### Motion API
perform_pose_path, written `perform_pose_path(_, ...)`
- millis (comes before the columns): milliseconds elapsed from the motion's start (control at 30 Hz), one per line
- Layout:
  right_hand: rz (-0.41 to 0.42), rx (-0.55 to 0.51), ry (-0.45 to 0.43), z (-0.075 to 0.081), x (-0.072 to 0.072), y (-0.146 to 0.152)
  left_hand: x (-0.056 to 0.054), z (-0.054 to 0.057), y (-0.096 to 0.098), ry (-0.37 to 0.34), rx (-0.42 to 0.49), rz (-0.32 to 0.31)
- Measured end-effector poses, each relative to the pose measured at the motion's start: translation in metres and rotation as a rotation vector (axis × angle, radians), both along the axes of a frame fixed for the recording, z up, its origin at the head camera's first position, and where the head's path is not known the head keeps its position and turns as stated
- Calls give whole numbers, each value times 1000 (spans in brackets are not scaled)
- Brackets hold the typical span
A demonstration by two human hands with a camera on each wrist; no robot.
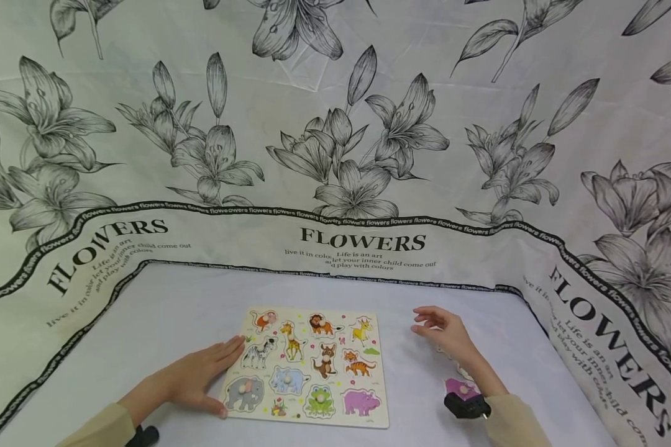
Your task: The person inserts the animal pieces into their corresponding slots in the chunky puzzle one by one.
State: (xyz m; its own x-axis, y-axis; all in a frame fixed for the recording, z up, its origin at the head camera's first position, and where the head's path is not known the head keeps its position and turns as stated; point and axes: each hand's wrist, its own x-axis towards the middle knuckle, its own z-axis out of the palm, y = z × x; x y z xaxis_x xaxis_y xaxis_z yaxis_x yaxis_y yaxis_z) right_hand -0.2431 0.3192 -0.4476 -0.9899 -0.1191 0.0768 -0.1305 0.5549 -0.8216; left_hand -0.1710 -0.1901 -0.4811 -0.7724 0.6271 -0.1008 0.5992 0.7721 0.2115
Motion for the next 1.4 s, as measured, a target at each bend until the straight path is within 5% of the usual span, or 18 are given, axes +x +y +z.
perform_pose_path(533, -59, 25, -17, 2, 1, 33, -1, -1, -1, 22, 2, -13)
perform_pose_path(967, -99, 61, 49, -21, -3, 66, -1, -2, -1, 22, 6, -17)
perform_pose_path(1400, -165, 136, -37, -10, 7, 72, -1, -3, -1, 29, 11, -12)
